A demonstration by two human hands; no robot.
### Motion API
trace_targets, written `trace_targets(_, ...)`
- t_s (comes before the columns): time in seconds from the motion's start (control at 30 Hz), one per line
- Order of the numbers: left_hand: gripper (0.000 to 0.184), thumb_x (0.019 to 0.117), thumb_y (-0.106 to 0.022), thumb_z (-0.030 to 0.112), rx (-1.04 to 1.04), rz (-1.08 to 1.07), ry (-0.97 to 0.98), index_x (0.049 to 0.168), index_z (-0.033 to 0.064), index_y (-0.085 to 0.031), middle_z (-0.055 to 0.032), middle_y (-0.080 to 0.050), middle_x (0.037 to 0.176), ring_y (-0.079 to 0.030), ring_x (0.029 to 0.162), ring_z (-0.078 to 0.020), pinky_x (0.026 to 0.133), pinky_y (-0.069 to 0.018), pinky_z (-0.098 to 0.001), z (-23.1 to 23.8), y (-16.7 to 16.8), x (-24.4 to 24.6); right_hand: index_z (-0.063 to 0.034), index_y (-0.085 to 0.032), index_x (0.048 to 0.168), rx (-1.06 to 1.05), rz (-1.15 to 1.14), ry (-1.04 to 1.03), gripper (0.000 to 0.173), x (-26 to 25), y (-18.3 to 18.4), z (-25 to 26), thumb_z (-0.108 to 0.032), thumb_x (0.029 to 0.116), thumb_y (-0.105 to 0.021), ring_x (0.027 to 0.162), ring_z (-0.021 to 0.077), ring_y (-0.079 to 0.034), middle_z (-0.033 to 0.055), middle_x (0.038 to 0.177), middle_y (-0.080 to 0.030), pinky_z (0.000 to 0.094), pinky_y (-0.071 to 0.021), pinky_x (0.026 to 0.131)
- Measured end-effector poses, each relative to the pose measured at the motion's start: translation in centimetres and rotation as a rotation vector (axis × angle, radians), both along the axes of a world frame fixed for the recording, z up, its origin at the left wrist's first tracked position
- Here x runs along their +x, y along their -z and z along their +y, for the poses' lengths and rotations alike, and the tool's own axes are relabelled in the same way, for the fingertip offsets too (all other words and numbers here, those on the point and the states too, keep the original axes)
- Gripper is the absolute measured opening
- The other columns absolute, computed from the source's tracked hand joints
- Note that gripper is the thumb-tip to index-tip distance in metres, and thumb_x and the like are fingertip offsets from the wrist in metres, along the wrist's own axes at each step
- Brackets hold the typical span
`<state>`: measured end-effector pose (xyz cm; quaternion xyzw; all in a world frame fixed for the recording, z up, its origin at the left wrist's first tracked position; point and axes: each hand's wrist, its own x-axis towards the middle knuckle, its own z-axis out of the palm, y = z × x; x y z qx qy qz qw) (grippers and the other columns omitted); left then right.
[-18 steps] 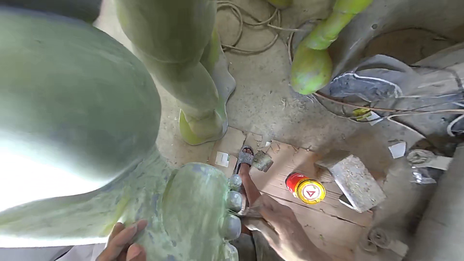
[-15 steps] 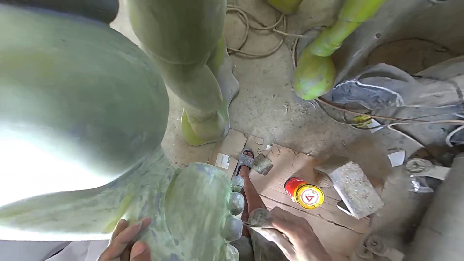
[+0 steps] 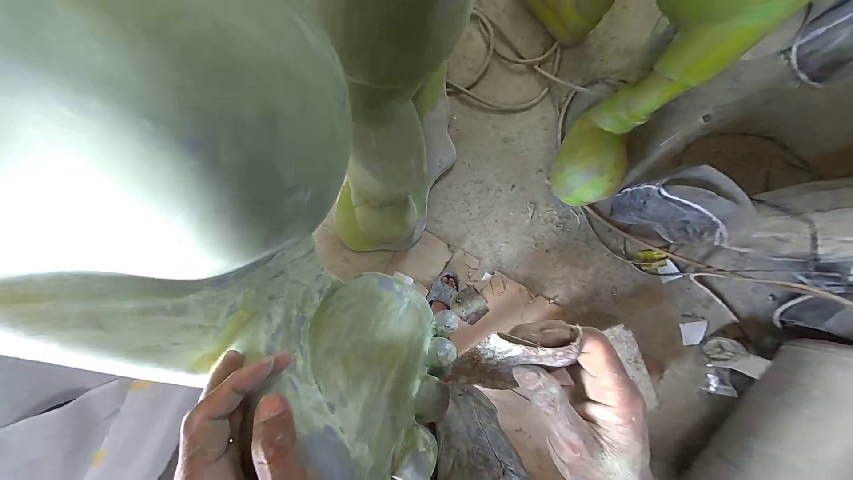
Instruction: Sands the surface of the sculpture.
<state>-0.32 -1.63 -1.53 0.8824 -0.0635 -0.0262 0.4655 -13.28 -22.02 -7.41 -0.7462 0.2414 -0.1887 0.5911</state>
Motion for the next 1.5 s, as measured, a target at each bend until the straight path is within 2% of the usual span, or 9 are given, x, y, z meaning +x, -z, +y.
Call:
trace_targets(0.33,0.031,0.0979,-0.044,0.01,0.053,0.01,-0.07,0.118,-0.0108,-0.057,-0.0132,-0.065,0.12,-0.059,0.119,-0.0114,0.098,-0.0515,-0.0232,-0.6,0.0,-0.4,-0.0246,-0.063,0.124,-0.119,0.326,-0.558,0.034,3.3,1.0,-2.4,-0.041,0.0945,-0.066,0.086,-0.0043,-0.069,-0.0137,0.101,-0.071,0.0214,-0.0621,0.072)
trace_targets(0.6,0.029,0.0991,-0.048,0.02,0.079,-0.012,-0.097,0.117,0.0041,-0.064,-0.0053,-0.066,0.122,-0.058,0.123,-0.0143,0.099,-0.0513,-0.0285,-0.7,0.5,-0.7,-0.0223,-0.073,0.103,-0.534,0.152,-0.803,0.015,5.2,-0.4,-2.4,-0.024,0.0942,-0.061,0.085,0.001,-0.068,-0.0104,0.09,-0.071,0.0224,-0.0575,0.073)
trace_targets(0.7,0.03,0.1001,-0.048,0.022,0.062,-0.021,-0.095,0.12,0.0066,-0.063,-0.0021,-0.067,0.121,-0.059,0.121,-0.0133,0.098,-0.0516,-0.0294,-0.7,0.6,-0.7,-0.023,-0.072,0.1,-0.452,0.15,-0.791,0.013,5.3,-0.4,-2.5,-0.024,0.0942,-0.061,0.08,-0.0021,-0.066,-0.0128,0.087,-0.07,0.0207,-0.0546,0.067)
trace_targets(0.83,0.027,0.1019,-0.048,0.022,0.032,-0.017,-0.087,0.122,0.0105,-0.062,0.0028,-0.066,0.123,-0.06,0.12,-0.0099,0.096,-0.0521,-0.0262,-0.8,0.6,-0.9,-0.0175,-0.066,0.112,0.171,-0.005,-0.659,0.016,3.6,-1.4,-3.1,-0.026,0.0984,-0.068,0.093,0.0105,-0.073,-0.0028,0.102,-0.074,0.029,-0.0644,0.081)
trace_targets(1.0,0.028,0.1021,-0.047,0.02,0.02,-0.026,-0.099,0.123,0.0089,-0.061,0.0028,-0.067,0.122,-0.061,0.118,-0.009,0.096,-0.0538,-0.0262,-0.9,0.5,-0.9,-0.0266,-0.058,0.132,-0.061,0.124,-0.38,0.039,1.5,-2.5,-3.3,-0.04,0.0965,-0.068,0.099,-0.0017,-0.066,-0.0139,0.113,-0.069,0.0188,-0.0586,0.084)
trace_targets(1.1,0.029,0.1029,-0.046,0.021,0.012,-0.038,-0.102,0.123,0.0078,-0.062,0.0021,-0.067,0.122,-0.061,0.119,-0.0091,0.096,-0.0534,-0.026,-0.8,0.5,-1.0,-0.0143,-0.05,0.139,-0.014,0.209,-0.218,0.057,-1.1,-3.7,-2.1,-0.047,0.0951,-0.067,0.112,-0.0062,-0.061,-0.015,0.122,-0.065,0.0195,-0.0535,0.098)
trace_targets(1.23,0.03,0.1034,-0.045,0.027,0.124,-0.075,-0.033,0.121,0.0132,-0.065,-0.0004,-0.068,0.126,-0.054,0.133,-0.0201,0.114,-0.0418,-0.0464,-0.1,0.3,-2.1,-0.0155,-0.057,0.131,0.031,0.197,-0.164,0.041,-3.7,-3.0,-1.1,-0.035,0.0969,-0.068,0.115,-0.001,-0.062,-0.0124,0.121,-0.067,0.0244,-0.0531,0.101)
trace_targets(1.33,0.03,0.1034,-0.043,0.028,0.197,-0.142,0.029,0.116,0.0148,-0.066,0.0011,-0.071,0.118,-0.054,0.134,-0.0237,0.121,-0.0291,-0.0574,0.2,0.5,-2.9,-0.006,-0.055,0.13,0.003,0.221,-0.283,0.04,-3.8,-2.7,0.0,-0.026,0.0978,-0.067,0.116,-0.0007,-0.062,-0.0026,0.122,-0.068,0.0229,-0.0537,0.101)
trace_targets(1.5,0.03,0.1023,-0.043,0.026,0.253,-0.151,0.039,0.116,0.014,-0.066,0.0006,-0.072,0.115,-0.057,0.129,-0.021,0.118,-0.0301,-0.0577,-0.5,0.5,-2.4,0.0069,-0.059,0.131,-0.141,0.34,-0.415,0.051,-2.4,-2.9,2.4,-0.033,0.0998,-0.063,0.108,0.0105,-0.068,0.0187,0.117,-0.071,0.0258,-0.0555,0.094)
